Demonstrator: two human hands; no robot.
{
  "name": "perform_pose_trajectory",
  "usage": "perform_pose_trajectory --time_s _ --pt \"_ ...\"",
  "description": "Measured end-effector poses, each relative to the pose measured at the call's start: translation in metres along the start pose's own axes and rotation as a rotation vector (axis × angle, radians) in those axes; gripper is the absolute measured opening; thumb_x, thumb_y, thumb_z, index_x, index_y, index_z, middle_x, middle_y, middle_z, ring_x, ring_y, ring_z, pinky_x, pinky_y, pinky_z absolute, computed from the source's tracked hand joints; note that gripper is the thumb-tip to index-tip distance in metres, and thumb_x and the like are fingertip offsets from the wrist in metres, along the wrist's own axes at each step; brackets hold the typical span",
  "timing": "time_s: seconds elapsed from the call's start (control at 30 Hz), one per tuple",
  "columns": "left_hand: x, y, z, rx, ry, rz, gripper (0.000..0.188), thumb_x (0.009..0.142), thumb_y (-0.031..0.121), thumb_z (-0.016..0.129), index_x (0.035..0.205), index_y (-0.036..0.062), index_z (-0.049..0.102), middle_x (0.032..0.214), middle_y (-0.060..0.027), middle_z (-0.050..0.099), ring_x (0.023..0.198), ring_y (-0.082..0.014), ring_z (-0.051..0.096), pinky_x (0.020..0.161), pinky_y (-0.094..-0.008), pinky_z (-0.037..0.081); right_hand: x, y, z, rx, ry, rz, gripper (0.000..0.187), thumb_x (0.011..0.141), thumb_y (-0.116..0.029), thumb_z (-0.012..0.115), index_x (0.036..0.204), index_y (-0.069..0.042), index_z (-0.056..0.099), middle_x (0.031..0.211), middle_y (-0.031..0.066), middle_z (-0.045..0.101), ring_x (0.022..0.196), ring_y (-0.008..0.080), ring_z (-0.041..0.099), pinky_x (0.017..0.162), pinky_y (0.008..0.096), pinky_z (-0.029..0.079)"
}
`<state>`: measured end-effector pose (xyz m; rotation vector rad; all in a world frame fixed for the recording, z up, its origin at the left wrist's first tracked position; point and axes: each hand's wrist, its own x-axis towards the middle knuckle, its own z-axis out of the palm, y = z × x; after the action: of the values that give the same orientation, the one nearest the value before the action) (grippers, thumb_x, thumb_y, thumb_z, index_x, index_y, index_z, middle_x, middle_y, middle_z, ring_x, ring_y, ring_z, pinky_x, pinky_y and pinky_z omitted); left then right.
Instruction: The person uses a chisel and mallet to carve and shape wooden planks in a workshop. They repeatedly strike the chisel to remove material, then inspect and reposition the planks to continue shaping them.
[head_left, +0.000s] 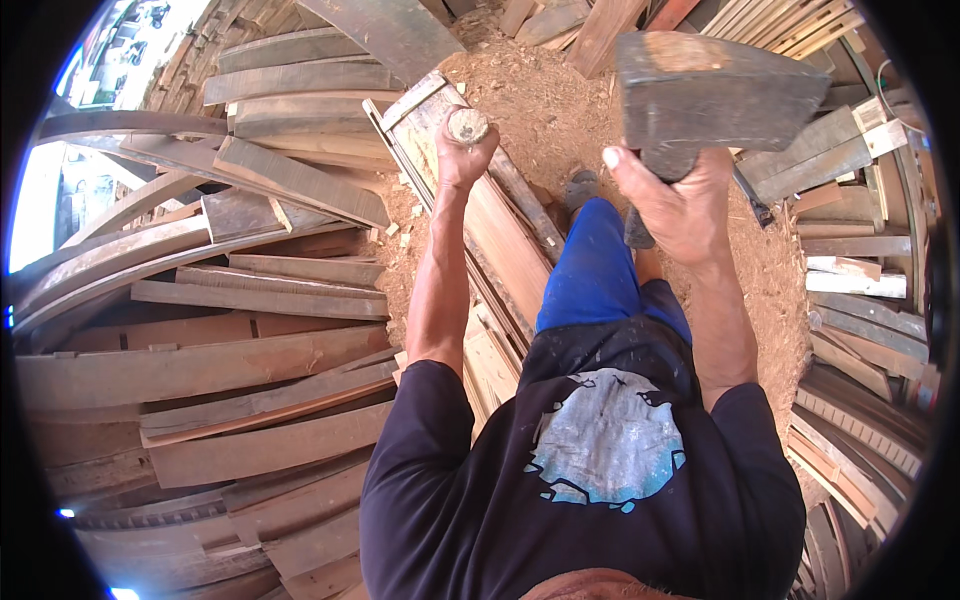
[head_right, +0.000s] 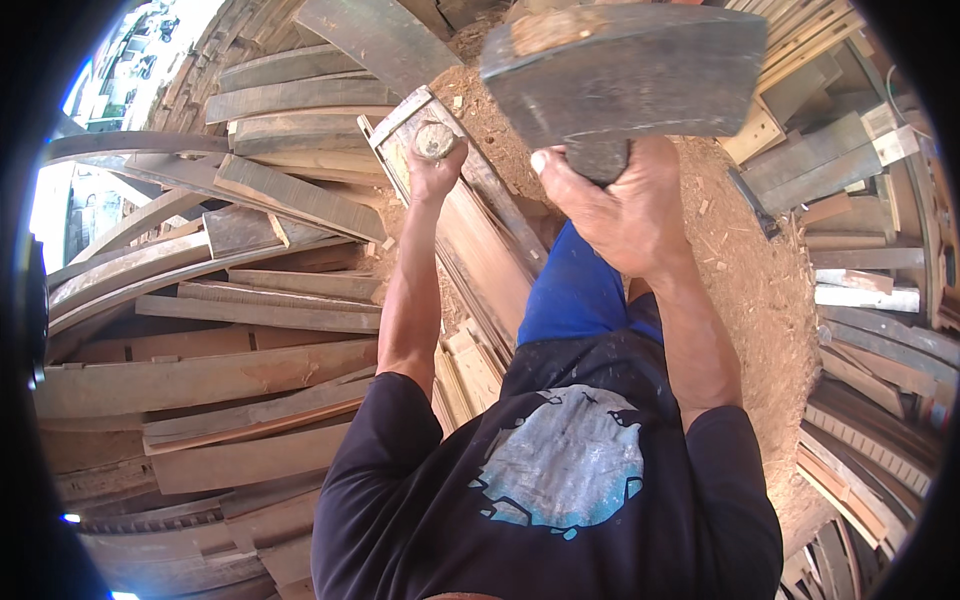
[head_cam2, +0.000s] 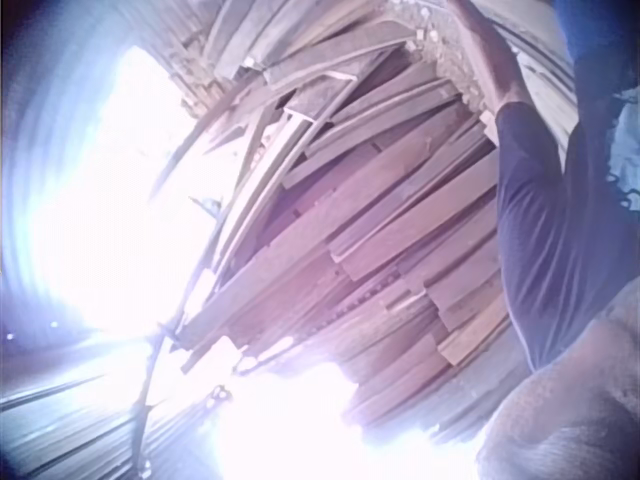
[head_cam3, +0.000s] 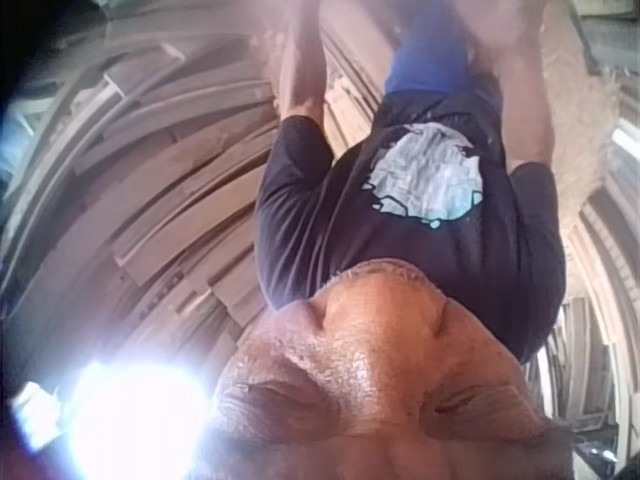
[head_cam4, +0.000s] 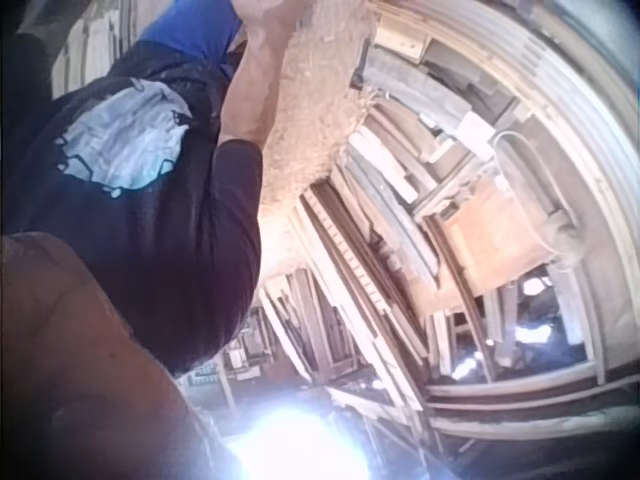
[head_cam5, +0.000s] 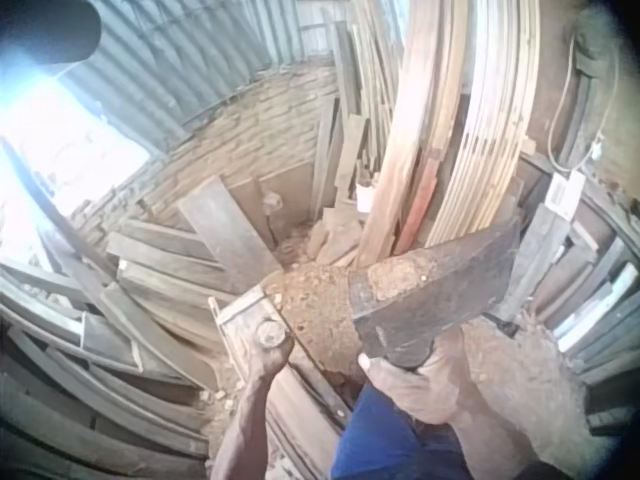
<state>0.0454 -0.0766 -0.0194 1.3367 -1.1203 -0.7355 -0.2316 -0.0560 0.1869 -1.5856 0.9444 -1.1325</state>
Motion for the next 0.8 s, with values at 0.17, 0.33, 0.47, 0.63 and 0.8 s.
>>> perform_pose_trajectory --time_s 0.17,0.33,0.47,0.63,0.8 --pt "0.007 -0.004 -0.007 -0.013 0.019 -0.049 0.019 0.078 0.003 0.072 0.094 0.0050 0.061 0.079 0.0020 0.066 0.072 -0.0077 0.063 0.066 -0.0249 0.052 0.007 0.000 0.002 0.060 0.033 -0.074 0.008 0.087 0.000 0.073 0.091 -0.001 0.066 0.071 0.0016 0.064 0.062 0.0074 0.060 0.053 0.0239 0.047" --pt "-0.004 -0.006 -0.011 0.042 0.008 -0.027 0.019 0.077 0.005 0.074 0.092 0.0053 0.061 0.080 0.0001 0.064 0.074 -0.0090 0.062 0.068 -0.0257 0.051 0.011 0.001 0.010 0.057 0.032 -0.174 0.009 0.087 0.000 0.074 0.093 -0.001 0.067 0.072 0.0023 0.065 0.062 0.0074 0.060 0.054 0.0240 0.047" --pt "-0.020 -0.003 -0.008 0.091 -0.005 0.020 0.020 0.076 0.004 0.074 0.090 0.0057 0.060 0.079 -0.0011 0.062 0.074 -0.0102 0.059 0.068 -0.0273 0.050 0.030 -0.001 0.043 0.256 0.094 -0.292 0.009 0.089 0.001 0.071 0.096 -0.001 0.067 0.073 0.0028 0.065 0.062 0.0075 0.060 0.054 0.0239 0.047" --pt "-0.021 -0.007 -0.017 0.013 -0.025 0.106 0.026 0.078 0.006 0.075 0.101 0.0052 0.063 0.088 -0.0031 0.067 0.082 -0.0135 0.064 0.075 -0.0295 0.053 0.058 0.062 0.095 -0.316 -0.253 -0.441 0.011 0.088 -0.011 0.071 0.092 0.000 0.070 0.081 0.0107 0.070 0.053 0.0173 0.060 0.049 0.0296 0.051" --pt "-0.033 -0.016 -0.021 0.063 0.052 0.079 0.031 0.078 0.008 0.076 0.107 0.0052 0.065 0.099 -0.0044 0.071 0.091 -0.0161 0.067 0.081 -0.0311 0.054 0.069 0.070 0.098 -0.860 -0.626 -0.058 0.026 0.087 -0.020 0.066 0.110 -0.007 0.069 0.063 0.0069 0.064 0.046 0.0210 0.058 0.048 0.0393 0.051"
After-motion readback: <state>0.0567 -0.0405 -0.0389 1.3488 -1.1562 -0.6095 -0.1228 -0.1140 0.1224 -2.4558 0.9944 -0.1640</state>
